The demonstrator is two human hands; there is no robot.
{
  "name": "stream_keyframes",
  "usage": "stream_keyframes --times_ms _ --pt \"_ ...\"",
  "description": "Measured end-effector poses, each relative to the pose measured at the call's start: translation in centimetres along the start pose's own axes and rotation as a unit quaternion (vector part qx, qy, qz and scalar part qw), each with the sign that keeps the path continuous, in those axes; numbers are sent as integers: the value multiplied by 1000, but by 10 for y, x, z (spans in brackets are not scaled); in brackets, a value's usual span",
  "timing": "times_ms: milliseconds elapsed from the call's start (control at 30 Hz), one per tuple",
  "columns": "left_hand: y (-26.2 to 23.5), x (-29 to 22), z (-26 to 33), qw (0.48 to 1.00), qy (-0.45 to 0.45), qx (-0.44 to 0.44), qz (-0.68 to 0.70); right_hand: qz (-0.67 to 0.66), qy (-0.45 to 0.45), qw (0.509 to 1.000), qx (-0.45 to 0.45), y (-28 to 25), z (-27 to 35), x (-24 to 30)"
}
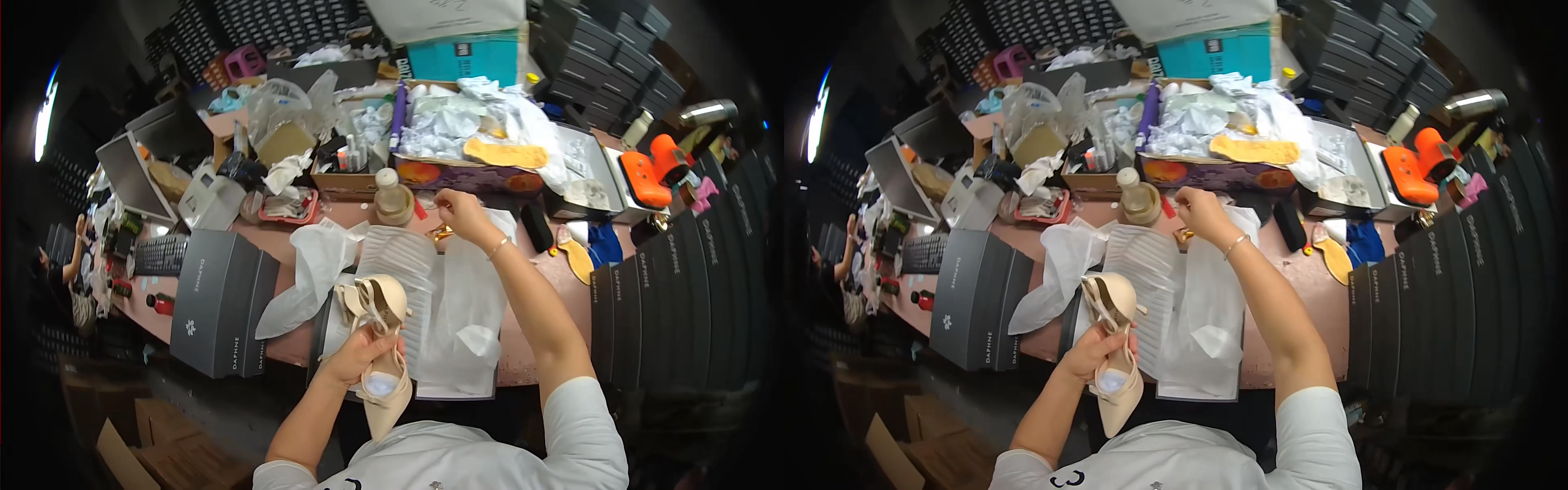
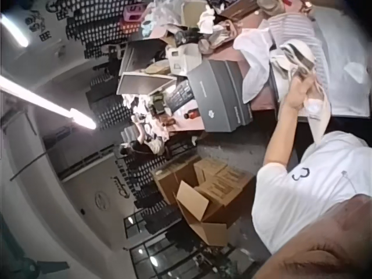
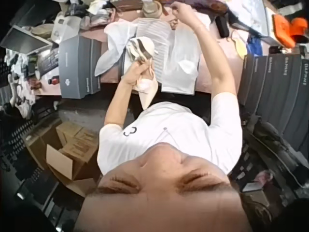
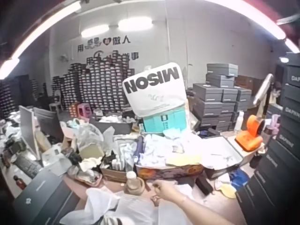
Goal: Inspecting pairs of high-heeled shoes and packing them into boxes with tissue paper.
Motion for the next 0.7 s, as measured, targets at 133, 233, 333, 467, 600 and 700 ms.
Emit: stream_keyframes --times_ms 133,233,333,467,600,700 --pt "-16 -8 2 998 62 -20 28 141 59 988 36 73 -45 -59" --pt "-25 -6 3 994 80 3 78 180 79 979 54 95 -54 -58" --pt "-28 -1 -2 980 74 23 186 154 82 984 30 101 -66 -65" --pt "-30 5 -4 982 72 6 176 209 107 966 105 92 -60 -67" --pt "-24 1 -2 990 54 -42 123 66 41 996 -33 1 -39 -20" --pt "4 -17 1 998 54 -29 19 -153 16 984 -91 -80 30 46"
Point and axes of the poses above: each hand's wrist, its own z-axis away from the middle knuckle, its own y-axis out of the palm, x = y × z, the point moved 5 cm from there along -z, towards the middle knuckle, and after that the axes turned 6 degrees about x, right-handed, at the moved point
